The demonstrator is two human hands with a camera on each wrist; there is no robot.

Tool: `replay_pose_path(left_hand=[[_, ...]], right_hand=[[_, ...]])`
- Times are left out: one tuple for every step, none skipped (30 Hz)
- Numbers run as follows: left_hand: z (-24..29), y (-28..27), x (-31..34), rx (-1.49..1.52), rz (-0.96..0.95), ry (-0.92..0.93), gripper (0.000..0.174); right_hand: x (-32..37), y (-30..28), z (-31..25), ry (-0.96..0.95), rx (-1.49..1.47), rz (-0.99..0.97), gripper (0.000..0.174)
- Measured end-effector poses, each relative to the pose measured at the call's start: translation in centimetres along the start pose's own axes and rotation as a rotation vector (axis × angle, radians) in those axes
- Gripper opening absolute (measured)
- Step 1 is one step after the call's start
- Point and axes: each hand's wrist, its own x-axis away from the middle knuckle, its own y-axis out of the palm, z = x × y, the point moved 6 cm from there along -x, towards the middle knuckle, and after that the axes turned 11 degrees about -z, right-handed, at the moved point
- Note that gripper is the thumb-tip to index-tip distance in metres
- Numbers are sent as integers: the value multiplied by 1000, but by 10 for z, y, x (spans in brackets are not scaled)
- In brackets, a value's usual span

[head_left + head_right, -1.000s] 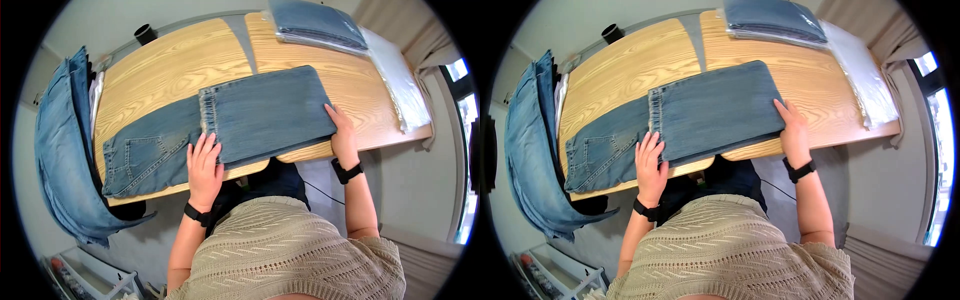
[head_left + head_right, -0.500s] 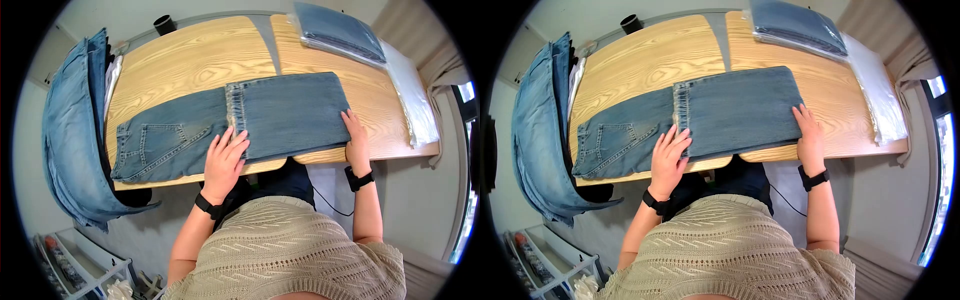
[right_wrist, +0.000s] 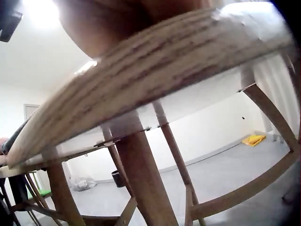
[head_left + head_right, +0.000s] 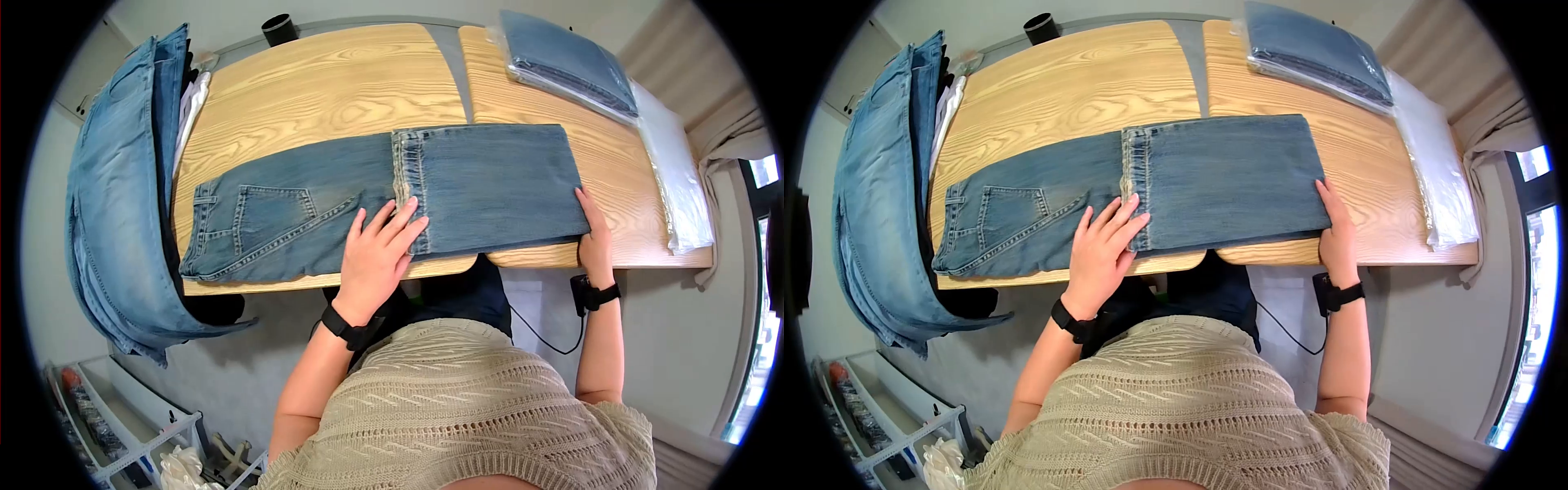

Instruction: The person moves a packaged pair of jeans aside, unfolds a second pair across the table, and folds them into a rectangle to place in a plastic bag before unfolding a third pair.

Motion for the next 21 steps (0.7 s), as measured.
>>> replay_pose_path(left_hand=[[0,0,0,-11,-8,-3,58],[0,0,0,-24,-17,-4,59],[2,-2,-1,-15,-22,-4,59],[2,-2,-1,-13,-20,3,59],[1,-2,-1,-23,-26,1,59],[2,-1,-1,-30,-31,0,60],[2,0,-1,-24,-29,7,60],[1,1,0,-22,-24,1,60],[0,1,0,-21,-16,-9,59],[0,1,-1,-21,-10,-14,59],[0,0,-1,-10,-14,-9,59],[0,-1,0,-2,-20,-6,59],[-1,0,1,-8,-24,-19,59],[-1,0,0,-5,-17,-7,59],[-1,-1,0,-3,-11,6,59],[-1,-2,1,-16,-20,-5,59],[-1,-3,2,71,-34,17,58],[-3,-6,4,153,-43,32,58],[-5,-15,9,219,-8,55,45],[-12,-22,19,195,-7,25,45],[-25,-34,32,358,74,-25,37]], right_hand=[[0,0,1,9,0,-9,81],[1,1,3,18,-2,-15,80],[0,2,5,22,-1,-11,80],[-1,2,11,41,-55,-12,80],[0,0,16,61,-106,-14,80],[1,-3,16,66,-98,-10,80],[1,-2,12,37,-58,-48,79],[1,0,8,7,-18,-88,78],[3,1,4,5,-13,-88,78],[6,3,-2,80,294,-58,78],[8,7,-12,151,597,-27,78],[8,10,-51,-18,487,-42,80],[7,17,-88,-131,406,-105,79],[5,32,-115,-209,352,-204,76],[4,46,-143,-307,236,-253,67],[-1,63,-160,-364,211,-275,63],[-6,78,-172,-396,189,-267,63],[-9,91,-180,-435,165,-259,63],[-9,103,-184,-457,139,-266,63],[-10,116,-186,-439,201,-261,65],[-12,126,-190,-424,262,-254,66]])
